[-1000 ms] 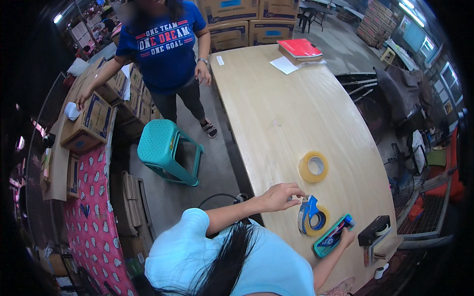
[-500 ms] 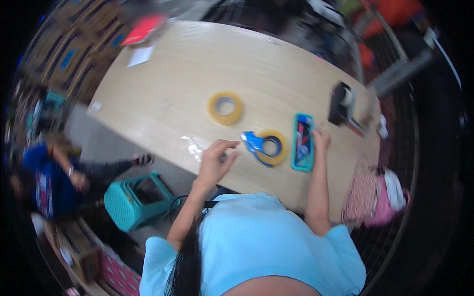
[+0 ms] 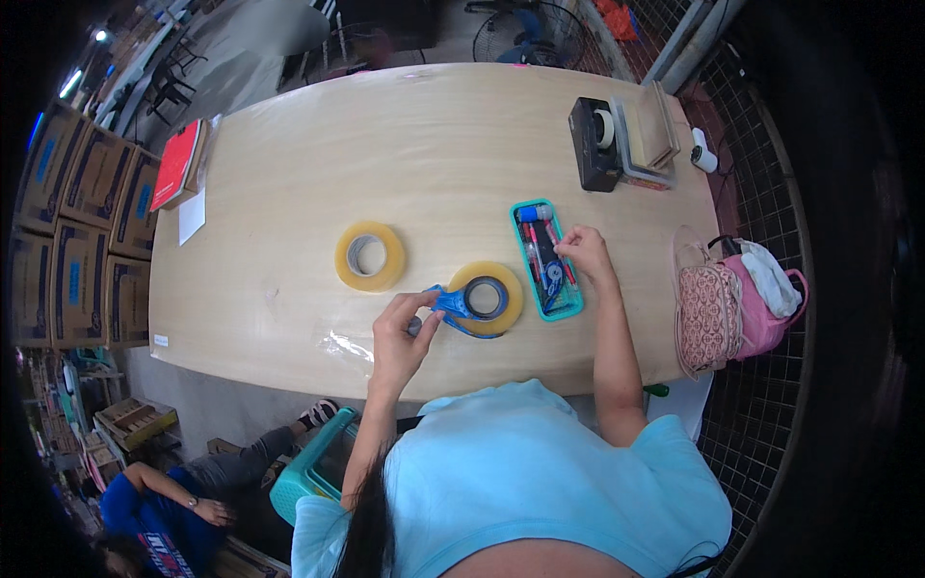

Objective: The person organizes notebooks and stationery on a table by moving boxed notebooks, picking up a red notebook and white notepad, and placing pens into a blue plastic basket.

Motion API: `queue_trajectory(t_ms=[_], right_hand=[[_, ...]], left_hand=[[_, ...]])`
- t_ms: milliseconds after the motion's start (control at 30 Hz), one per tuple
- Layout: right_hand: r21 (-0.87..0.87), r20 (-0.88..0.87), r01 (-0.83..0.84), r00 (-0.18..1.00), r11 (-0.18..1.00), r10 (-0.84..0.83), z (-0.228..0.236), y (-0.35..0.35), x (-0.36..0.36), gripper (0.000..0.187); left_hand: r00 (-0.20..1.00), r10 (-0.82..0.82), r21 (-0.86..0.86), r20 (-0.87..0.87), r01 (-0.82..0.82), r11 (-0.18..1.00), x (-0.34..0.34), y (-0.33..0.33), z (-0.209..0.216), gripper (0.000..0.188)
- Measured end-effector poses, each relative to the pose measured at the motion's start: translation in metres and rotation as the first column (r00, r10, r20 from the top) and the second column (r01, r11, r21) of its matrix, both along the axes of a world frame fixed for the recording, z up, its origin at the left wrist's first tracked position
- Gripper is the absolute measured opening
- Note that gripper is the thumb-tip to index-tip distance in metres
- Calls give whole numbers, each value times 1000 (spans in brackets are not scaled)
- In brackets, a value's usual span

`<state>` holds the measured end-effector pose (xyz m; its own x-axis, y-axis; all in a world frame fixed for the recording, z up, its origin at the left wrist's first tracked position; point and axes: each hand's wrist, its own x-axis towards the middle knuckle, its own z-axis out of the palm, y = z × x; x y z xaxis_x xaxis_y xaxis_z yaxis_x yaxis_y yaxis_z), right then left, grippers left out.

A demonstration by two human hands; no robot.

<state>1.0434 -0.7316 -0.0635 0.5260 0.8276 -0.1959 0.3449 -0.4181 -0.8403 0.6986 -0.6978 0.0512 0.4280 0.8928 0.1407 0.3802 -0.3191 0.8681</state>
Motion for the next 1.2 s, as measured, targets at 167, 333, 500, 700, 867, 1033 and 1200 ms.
queue_trajectory(t_ms=[167, 333, 500, 700, 867, 1033, 1200], right_hand=[[-104, 163, -45, 985, 994, 62, 9, 9, -16, 13], [-59, 120, 10, 993, 998, -3, 4, 13, -14, 13], [105, 91, 209, 972, 972, -219, 22, 14, -9, 11], [161, 517, -215, 850, 963, 104, 18, 37, -8, 13], [-84, 699, -395, 632, 915, 336, 1, 71, -10, 23], [206, 521, -370, 825, 906, 219, 10, 58, 1, 30], [107, -77, -232, 968, 967, 240, 44, -30, 7, 43]], left_hand=[[997, -77, 75, 1, 76, 994, 16, 9, 4, 26], [996, -87, 76, -1, 87, 993, 20, 10, 5, 26], [999, -24, -39, -24, 23, 999, 6, 3, -2, 26], [999, -1, 8, -53, 1, 1000, -5, -1, -11, 25], [998, -8, 65, -54, 12, 998, 2, 0, 5, 24], [999, 34, 25, -42, -33, 999, -2, -1, 5, 24], [988, -122, -59, -93, 117, 991, 8, -2, -4, 24]])
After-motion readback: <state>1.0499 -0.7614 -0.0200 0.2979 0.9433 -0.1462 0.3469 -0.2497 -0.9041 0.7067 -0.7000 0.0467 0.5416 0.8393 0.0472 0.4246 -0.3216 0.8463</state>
